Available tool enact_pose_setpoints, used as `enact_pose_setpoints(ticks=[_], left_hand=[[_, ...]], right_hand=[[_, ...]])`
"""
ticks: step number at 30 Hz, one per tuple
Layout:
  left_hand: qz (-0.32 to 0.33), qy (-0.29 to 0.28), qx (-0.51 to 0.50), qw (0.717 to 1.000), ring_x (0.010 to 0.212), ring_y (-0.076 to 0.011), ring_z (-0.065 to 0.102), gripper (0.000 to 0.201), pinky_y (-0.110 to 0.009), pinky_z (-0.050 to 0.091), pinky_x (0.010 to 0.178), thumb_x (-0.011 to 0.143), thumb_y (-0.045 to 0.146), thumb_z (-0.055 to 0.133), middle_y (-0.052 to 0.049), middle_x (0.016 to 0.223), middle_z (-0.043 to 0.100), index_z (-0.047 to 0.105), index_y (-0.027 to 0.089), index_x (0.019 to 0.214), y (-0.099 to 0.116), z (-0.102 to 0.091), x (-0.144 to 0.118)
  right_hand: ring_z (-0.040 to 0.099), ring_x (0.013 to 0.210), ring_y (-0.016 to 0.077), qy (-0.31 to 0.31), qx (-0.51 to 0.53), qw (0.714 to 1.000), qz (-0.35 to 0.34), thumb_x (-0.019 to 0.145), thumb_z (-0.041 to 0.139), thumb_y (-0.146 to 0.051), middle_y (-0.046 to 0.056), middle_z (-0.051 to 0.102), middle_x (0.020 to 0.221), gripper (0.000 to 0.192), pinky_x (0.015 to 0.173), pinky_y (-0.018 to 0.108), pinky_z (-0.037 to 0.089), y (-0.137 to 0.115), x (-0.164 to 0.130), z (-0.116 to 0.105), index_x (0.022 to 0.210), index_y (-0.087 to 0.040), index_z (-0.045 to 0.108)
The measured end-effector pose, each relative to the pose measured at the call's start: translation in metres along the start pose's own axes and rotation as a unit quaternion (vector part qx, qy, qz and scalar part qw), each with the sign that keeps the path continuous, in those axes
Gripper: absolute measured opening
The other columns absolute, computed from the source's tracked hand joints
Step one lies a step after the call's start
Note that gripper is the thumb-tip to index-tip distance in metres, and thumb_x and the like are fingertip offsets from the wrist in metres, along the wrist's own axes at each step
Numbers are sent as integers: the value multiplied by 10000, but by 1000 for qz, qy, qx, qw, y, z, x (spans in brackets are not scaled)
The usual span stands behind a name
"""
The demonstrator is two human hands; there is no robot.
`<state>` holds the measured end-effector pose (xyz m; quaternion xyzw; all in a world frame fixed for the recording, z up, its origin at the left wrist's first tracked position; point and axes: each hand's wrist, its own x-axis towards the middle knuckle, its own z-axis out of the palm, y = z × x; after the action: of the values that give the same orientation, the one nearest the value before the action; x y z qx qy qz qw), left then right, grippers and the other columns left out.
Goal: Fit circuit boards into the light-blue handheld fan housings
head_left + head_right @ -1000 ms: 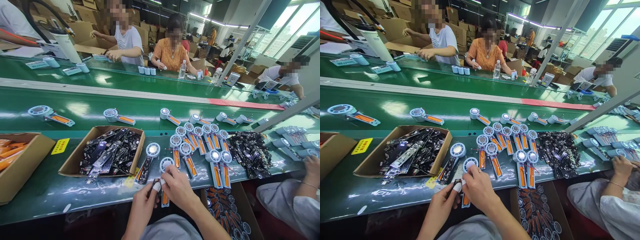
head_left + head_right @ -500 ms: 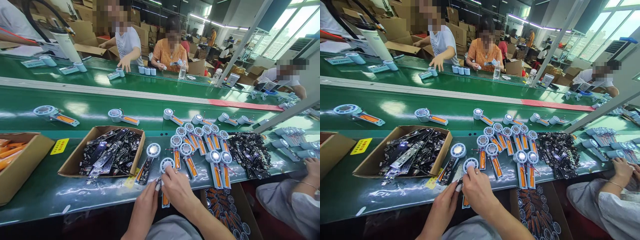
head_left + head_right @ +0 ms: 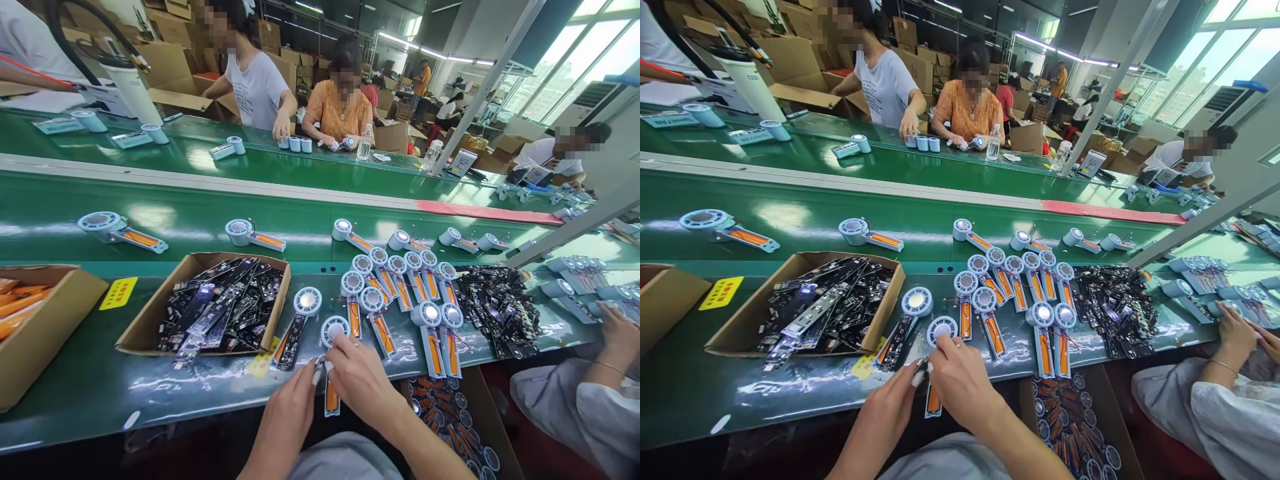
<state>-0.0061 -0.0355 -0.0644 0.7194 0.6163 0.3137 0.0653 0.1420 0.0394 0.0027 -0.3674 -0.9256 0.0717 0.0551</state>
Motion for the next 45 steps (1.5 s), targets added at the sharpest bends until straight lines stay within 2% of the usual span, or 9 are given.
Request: enact_pose_setpoints(ticks=[5, 13, 17, 28, 30, 34, 37, 40, 45], left_hand=[[-50, -80, -174, 980, 818, -215, 758, 352, -280, 600, 708, 984, 204, 344, -103, 939, 776, 677, 189, 1097, -10, -11, 10], [-67, -138, -217, 964, 906, -229, 736, 388, -297, 576, 754, 975, 217, 340, -123, 1042, 760, 699, 194, 1121, -16, -18, 11], [-68, -162, -209, 962, 884, -219, 729, 382, -294, 560, 743, 965, 186, 339, -92, 1004, 757, 679, 206, 1137, -16, -23, 12], [-12, -109, -122, 986, 862, -238, 754, 396, -314, 595, 718, 915, 114, 338, -100, 996, 769, 682, 206, 1088, -12, -16, 14], [-32, -82, -151, 985, 913, -239, 758, 387, -319, 607, 767, 928, 151, 363, -108, 1043, 775, 691, 211, 1123, -11, -13, 9], [-141, -47, -190, 971, 955, -262, 761, 433, -353, 619, 783, 957, 265, 374, -115, 1094, 778, 623, 197, 1305, -7, -4, -4], [-216, -47, -190, 956, 1047, -274, 740, 495, -383, 611, 812, 971, 319, 351, -112, 1142, 767, 517, 199, 1422, -2, -3, -8], [-235, -49, -212, 947, 1083, -259, 724, 466, -396, 590, 882, 972, 365, 363, -116, 1168, 755, 549, 202, 1366, 4, -8, -5], [-253, -56, -254, 932, 699, -207, 718, 450, -351, 593, 711, 938, 388, 382, -94, 980, 768, 569, 203, 1302, 8, -18, -2]], right_hand=[[630, 797, 152, 16, 57, 998, -13, 937, 609, -116, 39, 619, 1014, 72, 620, 244, 422, 9, -3, 2, 953, -183, 629], [648, 891, 176, -10, 88, 995, -42, 941, 619, -125, 54, 627, 1080, 234, 656, 242, 451, 20, -1, -5, 1168, -183, 620], [634, 862, 148, -34, 99, 991, -77, 957, 610, -144, 36, 617, 1038, 152, 674, 223, 444, 27, 1, -11, 1083, -200, 675], [651, 888, 162, -23, 143, 985, -92, 983, 561, -170, 53, 656, 993, 136, 742, 236, 486, 33, 3, -3, 1014, -189, 692], [654, 965, 176, -7, 193, 979, -62, 960, 594, -173, 62, 658, 1069, 157, 822, 261, 512, 32, -2, -6, 1089, -199, 679], [648, 1031, 174, 64, 332, 940, 43, 900, 631, -134, 89, 603, 1290, 463, 925, 311, 534, 37, -20, -16, 1343, -240, 546], [677, 991, 197, 52, 315, 942, 98, 905, 600, -109, 78, 682, 1181, 363, 901, 351, 550, 41, -31, -20, 1247, -227, 625], [711, 976, 230, 5, 277, 955, 103, 923, 594, -115, 61, 754, 1057, 236, 885, 368, 561, 42, -36, -20, 1108, -208, 706], [740, 994, 212, 66, 261, 961, 61, 969, 488, -114, 61, 770, 1093, 307, 864, 316, 583, 36, -33, -13, 1161, -226, 699]])
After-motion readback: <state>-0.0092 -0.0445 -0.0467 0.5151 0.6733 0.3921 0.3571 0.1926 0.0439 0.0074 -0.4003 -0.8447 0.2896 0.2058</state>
